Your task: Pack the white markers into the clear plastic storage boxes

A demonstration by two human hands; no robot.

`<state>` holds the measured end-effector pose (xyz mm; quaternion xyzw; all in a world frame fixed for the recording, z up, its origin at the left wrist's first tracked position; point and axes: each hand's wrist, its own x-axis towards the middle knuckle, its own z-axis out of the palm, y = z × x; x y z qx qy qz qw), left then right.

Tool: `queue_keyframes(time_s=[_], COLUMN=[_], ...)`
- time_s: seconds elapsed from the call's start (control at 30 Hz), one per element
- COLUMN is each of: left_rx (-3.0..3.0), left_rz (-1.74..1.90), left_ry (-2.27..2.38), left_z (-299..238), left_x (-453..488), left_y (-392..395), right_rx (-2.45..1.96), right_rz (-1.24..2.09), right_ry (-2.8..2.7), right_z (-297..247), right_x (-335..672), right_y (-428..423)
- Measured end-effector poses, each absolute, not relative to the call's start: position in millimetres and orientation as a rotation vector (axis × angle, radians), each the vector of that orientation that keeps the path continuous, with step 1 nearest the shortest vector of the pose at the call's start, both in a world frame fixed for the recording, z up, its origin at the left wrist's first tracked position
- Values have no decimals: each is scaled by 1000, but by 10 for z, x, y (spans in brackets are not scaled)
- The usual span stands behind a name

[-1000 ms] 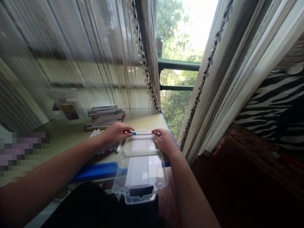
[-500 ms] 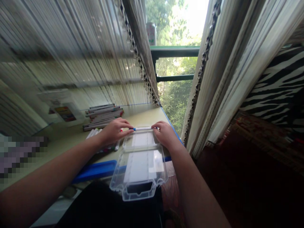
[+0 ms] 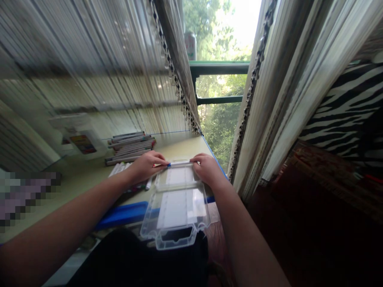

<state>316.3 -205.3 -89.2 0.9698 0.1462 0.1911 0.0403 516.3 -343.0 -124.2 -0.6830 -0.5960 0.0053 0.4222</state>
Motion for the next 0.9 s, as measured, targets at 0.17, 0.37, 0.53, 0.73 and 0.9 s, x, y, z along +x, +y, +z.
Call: queue_keyframes(time_s=[0.17, 0.37, 0.53, 0.73, 0.9], left_rx=[2976, 2929, 2924, 2867, 2930], left_rz=[537, 528, 430, 505, 581], left_ry=[445, 452, 403, 565, 677], left_z=[-873, -854, -819, -702, -553], left_x=[3151, 3154, 3161, 3049, 2787], left_y=[-2094, -2089, -2079, -2074, -2185], right_rx=[-1699, -1715, -1703, -1690, -1633], right_rz=[-41, -35, -31, -10, -56], right_ry=[-1534, -1541, -1536, -1532, -1576], right_z=[-1256, -1259, -1263, -1265, -1304], right_x=[5174, 5177, 5178, 5180, 5204], right_y=[-3420, -3429, -3440, -3433, -3427])
